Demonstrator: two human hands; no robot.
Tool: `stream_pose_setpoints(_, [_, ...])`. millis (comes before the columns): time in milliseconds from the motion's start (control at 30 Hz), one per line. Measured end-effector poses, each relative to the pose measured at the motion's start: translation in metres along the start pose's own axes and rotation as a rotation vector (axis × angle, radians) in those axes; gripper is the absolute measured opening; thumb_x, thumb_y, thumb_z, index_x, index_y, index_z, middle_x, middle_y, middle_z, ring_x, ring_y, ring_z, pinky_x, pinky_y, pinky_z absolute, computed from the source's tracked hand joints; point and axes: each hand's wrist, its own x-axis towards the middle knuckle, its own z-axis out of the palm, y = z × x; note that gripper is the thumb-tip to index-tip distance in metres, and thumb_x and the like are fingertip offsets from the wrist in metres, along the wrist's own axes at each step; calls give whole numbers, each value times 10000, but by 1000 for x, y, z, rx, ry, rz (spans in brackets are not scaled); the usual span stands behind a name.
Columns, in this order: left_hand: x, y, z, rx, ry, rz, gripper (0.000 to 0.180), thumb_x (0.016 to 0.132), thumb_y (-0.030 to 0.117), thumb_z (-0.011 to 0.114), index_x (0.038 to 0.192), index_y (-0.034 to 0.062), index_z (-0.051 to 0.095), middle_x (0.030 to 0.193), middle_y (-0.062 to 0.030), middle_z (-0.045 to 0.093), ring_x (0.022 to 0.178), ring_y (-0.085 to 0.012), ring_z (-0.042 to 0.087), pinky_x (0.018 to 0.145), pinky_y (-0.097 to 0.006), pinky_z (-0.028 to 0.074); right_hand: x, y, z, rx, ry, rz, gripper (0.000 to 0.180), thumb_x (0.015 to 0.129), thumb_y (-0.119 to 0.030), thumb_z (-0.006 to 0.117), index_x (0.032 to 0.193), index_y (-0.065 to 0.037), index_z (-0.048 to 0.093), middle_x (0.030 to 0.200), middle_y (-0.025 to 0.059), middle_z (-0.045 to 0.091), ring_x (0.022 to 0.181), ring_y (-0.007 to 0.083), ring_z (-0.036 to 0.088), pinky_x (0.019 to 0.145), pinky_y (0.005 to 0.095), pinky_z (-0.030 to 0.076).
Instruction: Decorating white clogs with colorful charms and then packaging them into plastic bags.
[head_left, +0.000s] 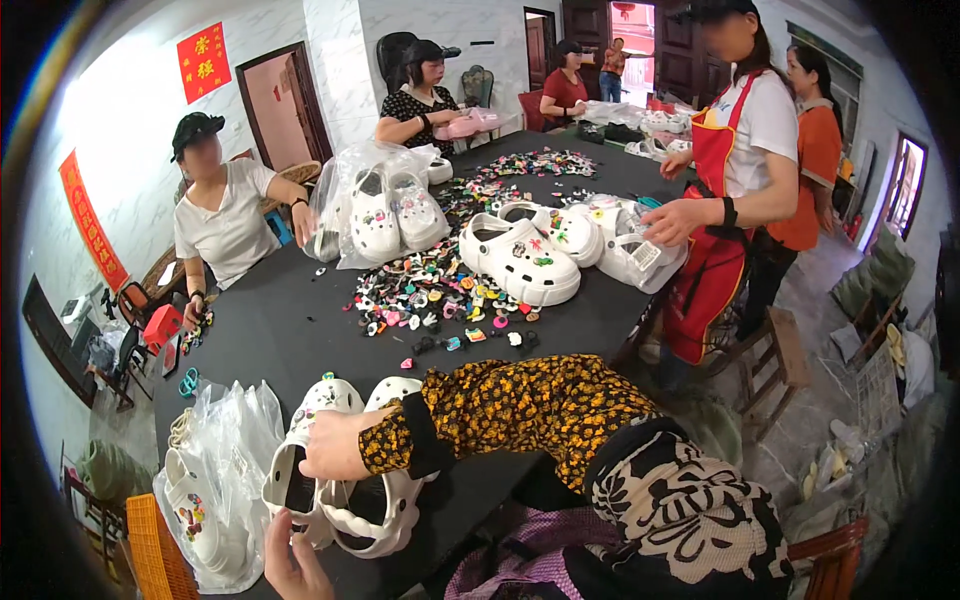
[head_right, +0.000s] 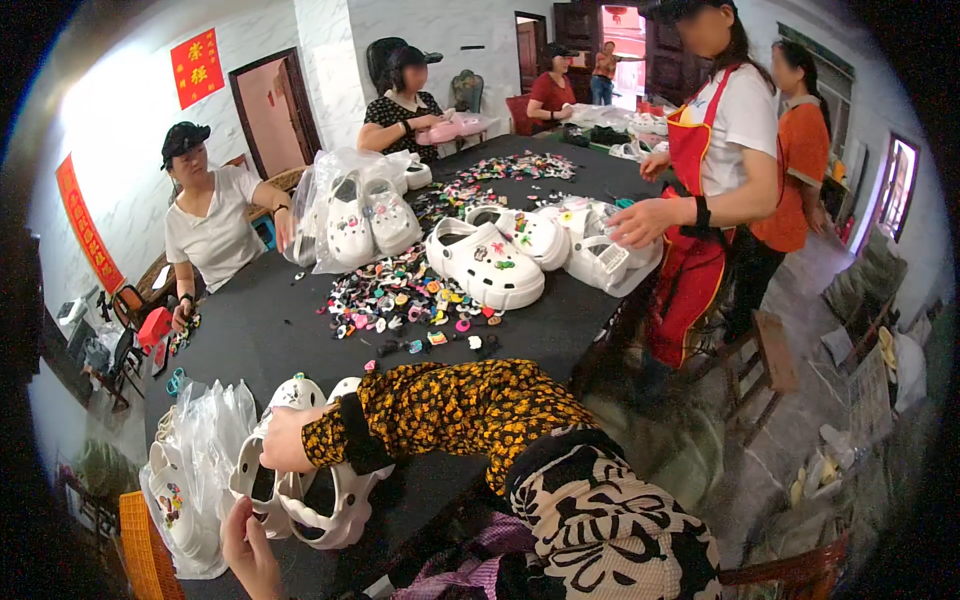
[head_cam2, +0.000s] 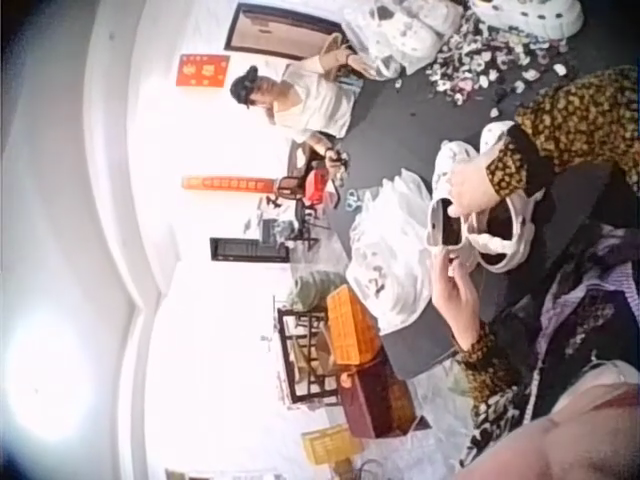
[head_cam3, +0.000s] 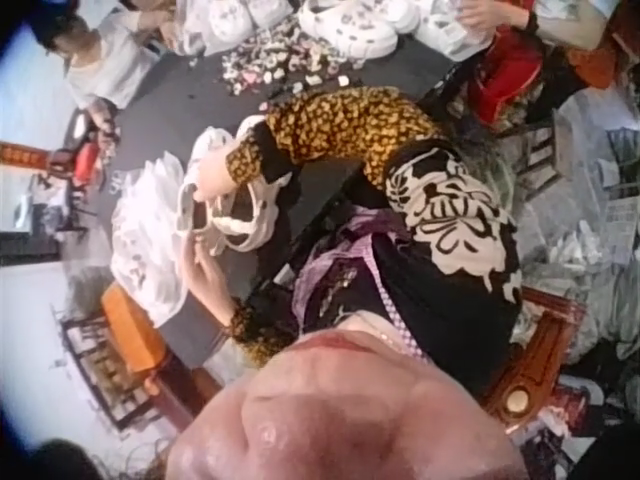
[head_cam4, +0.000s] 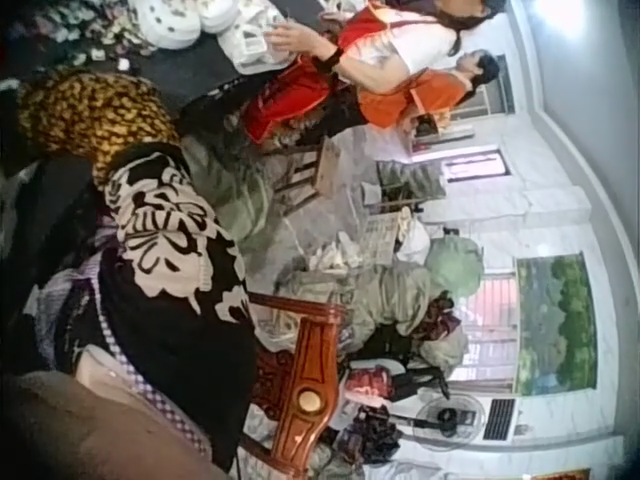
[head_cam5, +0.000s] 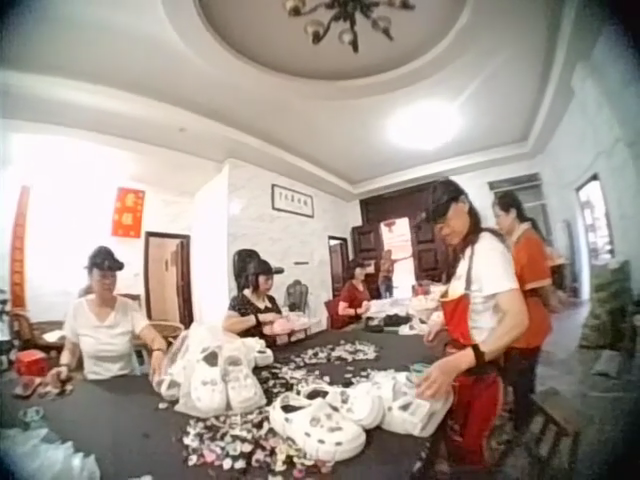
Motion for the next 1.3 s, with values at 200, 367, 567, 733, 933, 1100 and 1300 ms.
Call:
stream_pose_setpoints(200, [-12, 5, -8, -13, 89, -24, 267, 938, 89, 548, 1144, -74, 597, 1088, -190, 653, 1003, -259, 618, 885, -333, 466, -13, 4, -18, -35, -48, 36, 111, 756, -182, 604, 755, -78, 642, 712, 89, 684, 731, 253, 685, 663, 392, 490])
stream_pose_setpoints(367, [-17, 3, -12, 22, 170, 13, 267, 941, 92, 537, 1139, -76, 600, 1096, -197, 655, 1018, -269, 620, 909, -347, 461, -38, 24, -30, -137, 42, 62, 127, 747, -208, 589, 752, -85, 620, 713, 94, 660, 814, 273, 663, 724, 388, 481])
stream_pose_setpoints(567, [-12, 15, 3, -6, 145, 11, 231, 928, 67, 538, 1094, -69, 625, 1060, -183, 666, 980, -284, 628, 891, -352, 467, -81, 59, -47, -280, 224, 130, 106, 731, -200, 616, 772, -105, 639, 801, 98, 662, 852, 265, 660, 751, 377, 497])
stream_pose_setpoints(733, [-10, 8, 25, -99, 60, 71, 207, 930, 49, 548, 1088, -63, 622, 1042, -166, 669, 963, -246, 628, 870, -331, 471, -120, 83, -59, -498, 345, 189, 69, 758, -191, 564, 777, -125, 557, 751, 53, 607, 781, 215, 620, 683, 348, 476])
stream_pose_setpoints(933, [-16, -2, 34, -197, -1, -112, 204, 901, 12, 514, 1052, -85, 613, 1136, -176, 636, 1035, -216, 605, 909, -297, 444, -146, 108, -50, -500, 239, 261, 84, 774, -190, 569, 836, -143, 601, 799, 51, 623, 822, 210, 625, 707, 346, 461])
stream_pose_setpoints(1100, [-12, 3, 37, -127, -2, -52, 201, 817, -30, 579, 1011, -46, 629, 1087, -185, 647, 985, -293, 639, 849, -345, 496, -181, 128, -55, -481, 149, 319, 145, 752, -179, 601, 888, -130, 608, 813, 55, 606, 834, 234, 615, 731, 375, 464])
stream_pose_setpoints(1300, [-28, -19, 33, -44, 39, 34, 191, 819, 24, 634, 1007, -7, 636, 1070, -167, 645, 970, -322, 627, 829, -366, 509, -185, 136, -66, -582, 182, 351, 179, 761, -150, 581, 938, -127, 579, 764, 44, 531, 799, 235, 554, 712, 373, 435])
